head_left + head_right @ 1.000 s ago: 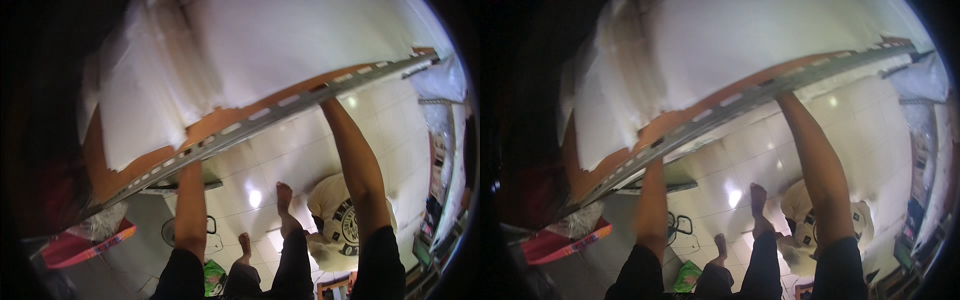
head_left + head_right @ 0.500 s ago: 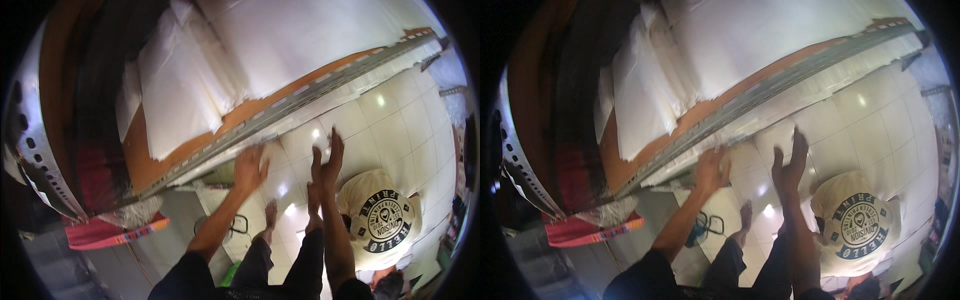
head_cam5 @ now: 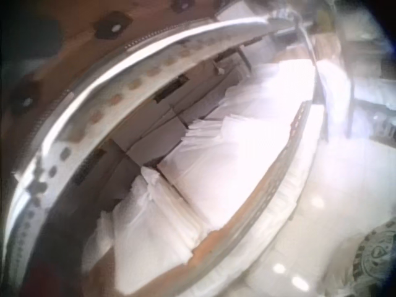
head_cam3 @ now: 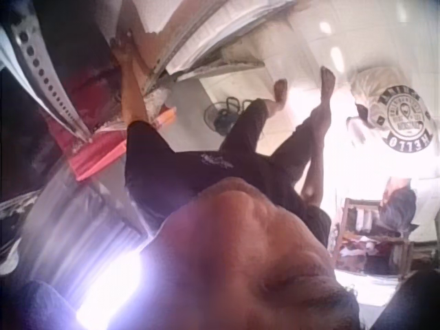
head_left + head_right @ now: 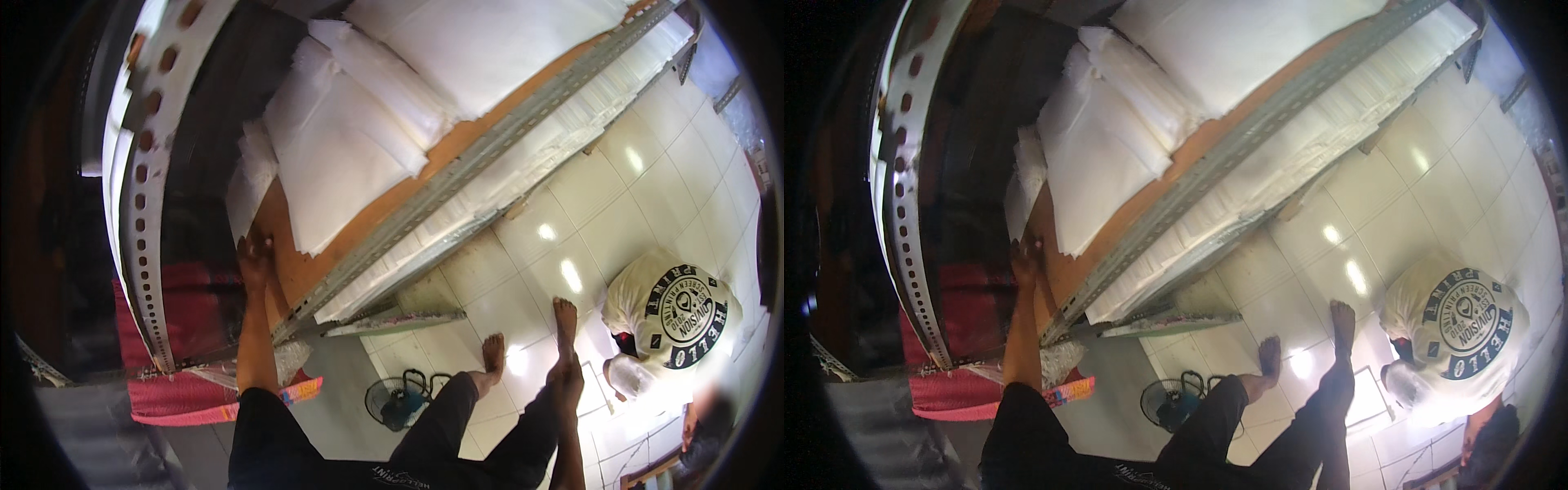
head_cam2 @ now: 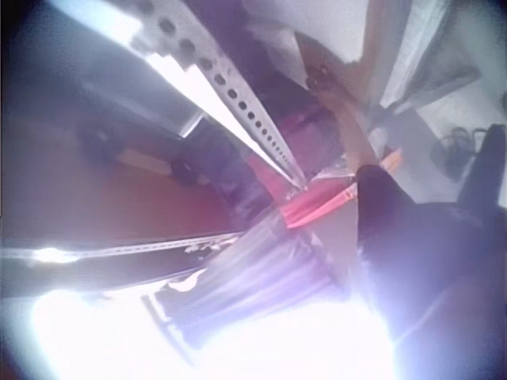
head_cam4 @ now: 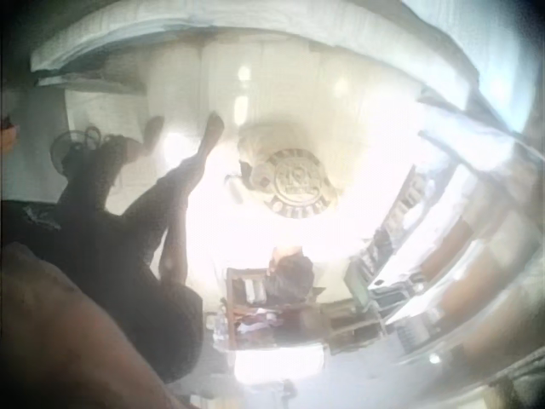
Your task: The person repeatedly folds white fabric sheets on a workbench, aligns them, and stacks them into neat piles. They periodically move to a nearby shelf to place the folded stacks and return to continue folding more sheets.
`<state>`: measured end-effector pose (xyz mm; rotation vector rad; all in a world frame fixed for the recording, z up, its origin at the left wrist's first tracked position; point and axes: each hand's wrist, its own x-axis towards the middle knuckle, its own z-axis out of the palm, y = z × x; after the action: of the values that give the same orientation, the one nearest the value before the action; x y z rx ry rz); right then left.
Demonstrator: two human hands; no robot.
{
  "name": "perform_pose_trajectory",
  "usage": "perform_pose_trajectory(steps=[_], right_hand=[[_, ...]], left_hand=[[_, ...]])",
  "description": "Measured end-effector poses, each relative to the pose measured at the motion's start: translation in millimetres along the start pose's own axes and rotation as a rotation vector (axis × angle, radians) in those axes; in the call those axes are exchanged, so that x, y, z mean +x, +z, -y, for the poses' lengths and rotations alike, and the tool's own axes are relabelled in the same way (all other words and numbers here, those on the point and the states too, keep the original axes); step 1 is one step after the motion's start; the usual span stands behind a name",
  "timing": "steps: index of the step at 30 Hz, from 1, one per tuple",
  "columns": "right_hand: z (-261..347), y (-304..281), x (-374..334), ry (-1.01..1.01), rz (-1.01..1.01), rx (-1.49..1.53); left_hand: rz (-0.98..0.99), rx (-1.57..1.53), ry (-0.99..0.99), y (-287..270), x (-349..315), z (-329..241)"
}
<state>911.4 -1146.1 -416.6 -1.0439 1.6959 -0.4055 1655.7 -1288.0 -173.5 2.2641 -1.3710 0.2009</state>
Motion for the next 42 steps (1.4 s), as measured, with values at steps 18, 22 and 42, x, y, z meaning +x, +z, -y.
perform_pose_trajectory(steps=[18,22,42], right_hand=[[-28.3,32.9,-41.9,-0.222,-0.305,-0.447],[-25.2,42.8,-50.4,-0.164,-0.260,-0.504],[99.1,60.8,-137.2,0.252,-0.173,-0.181]], left_hand=[[0.200,0.053,0.217,28.3,133.1,85.7],[0.227,0.054,0.291,24.6,128.0,61.1],[0.311,0.547,0.228,30.8,130.1,69.7]])
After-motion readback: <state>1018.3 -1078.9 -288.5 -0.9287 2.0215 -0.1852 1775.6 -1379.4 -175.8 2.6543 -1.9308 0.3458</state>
